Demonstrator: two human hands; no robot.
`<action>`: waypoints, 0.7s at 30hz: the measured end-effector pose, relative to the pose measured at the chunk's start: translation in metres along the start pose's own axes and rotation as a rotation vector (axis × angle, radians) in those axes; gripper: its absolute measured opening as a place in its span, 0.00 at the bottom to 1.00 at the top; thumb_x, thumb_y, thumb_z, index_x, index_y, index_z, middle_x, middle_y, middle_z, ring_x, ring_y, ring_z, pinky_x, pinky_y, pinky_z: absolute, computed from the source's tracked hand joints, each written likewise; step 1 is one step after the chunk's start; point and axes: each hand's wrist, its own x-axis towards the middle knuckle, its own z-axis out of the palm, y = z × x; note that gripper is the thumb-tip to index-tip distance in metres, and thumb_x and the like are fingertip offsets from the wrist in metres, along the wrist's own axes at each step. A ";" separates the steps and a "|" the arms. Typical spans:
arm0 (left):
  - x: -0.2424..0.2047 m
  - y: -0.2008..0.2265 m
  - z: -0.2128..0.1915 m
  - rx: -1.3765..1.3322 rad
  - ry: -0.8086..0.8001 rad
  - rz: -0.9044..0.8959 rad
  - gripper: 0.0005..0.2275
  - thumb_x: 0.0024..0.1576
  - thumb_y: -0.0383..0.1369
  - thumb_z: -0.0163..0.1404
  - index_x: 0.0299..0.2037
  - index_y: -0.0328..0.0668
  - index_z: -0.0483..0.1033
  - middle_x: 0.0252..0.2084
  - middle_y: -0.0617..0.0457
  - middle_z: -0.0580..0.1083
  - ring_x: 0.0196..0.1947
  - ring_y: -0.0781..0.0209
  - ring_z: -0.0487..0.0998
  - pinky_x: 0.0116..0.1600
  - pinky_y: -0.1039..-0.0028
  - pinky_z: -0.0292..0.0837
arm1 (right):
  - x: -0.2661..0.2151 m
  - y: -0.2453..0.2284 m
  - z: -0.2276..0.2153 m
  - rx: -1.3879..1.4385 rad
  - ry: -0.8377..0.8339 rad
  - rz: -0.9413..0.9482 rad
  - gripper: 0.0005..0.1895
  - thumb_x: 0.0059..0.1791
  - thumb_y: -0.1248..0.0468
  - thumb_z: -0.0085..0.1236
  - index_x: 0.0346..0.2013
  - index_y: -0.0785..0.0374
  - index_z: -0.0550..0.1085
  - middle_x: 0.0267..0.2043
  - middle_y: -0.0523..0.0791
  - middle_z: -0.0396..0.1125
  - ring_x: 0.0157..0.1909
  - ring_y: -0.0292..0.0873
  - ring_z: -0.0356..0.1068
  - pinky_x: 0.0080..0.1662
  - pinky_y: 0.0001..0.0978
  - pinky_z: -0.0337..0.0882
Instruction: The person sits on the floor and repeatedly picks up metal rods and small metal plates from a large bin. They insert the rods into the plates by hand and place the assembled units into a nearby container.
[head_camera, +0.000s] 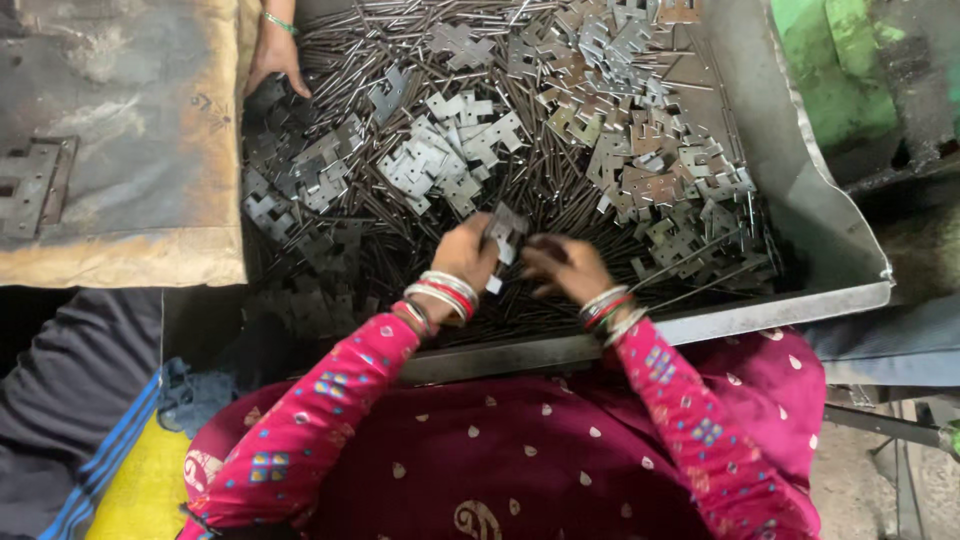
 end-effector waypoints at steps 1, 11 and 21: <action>0.007 -0.001 -0.005 -0.150 -0.013 0.004 0.14 0.58 0.28 0.50 0.54 0.35 0.77 0.36 0.37 0.80 0.38 0.39 0.82 0.44 0.59 0.79 | 0.014 0.006 -0.017 -0.306 0.133 -0.091 0.30 0.43 0.43 0.58 0.52 0.59 0.76 0.41 0.49 0.78 0.42 0.50 0.81 0.41 0.48 0.82; 0.017 0.066 -0.076 0.100 0.020 0.252 0.23 0.50 0.25 0.56 0.58 0.37 0.72 0.36 0.39 0.79 0.36 0.41 0.81 0.44 0.57 0.76 | 0.142 0.104 -0.154 -1.197 0.570 0.091 0.36 0.42 0.39 0.70 0.48 0.66 0.78 0.48 0.61 0.73 0.53 0.63 0.72 0.52 0.53 0.73; 0.038 -0.042 -0.286 1.373 0.818 -0.237 0.10 0.58 0.35 0.53 0.23 0.53 0.79 0.21 0.51 0.77 0.20 0.53 0.80 0.23 0.64 0.73 | 0.144 0.099 -0.129 -1.280 0.642 0.118 0.37 0.39 0.42 0.70 0.49 0.68 0.76 0.52 0.61 0.72 0.55 0.64 0.73 0.55 0.53 0.72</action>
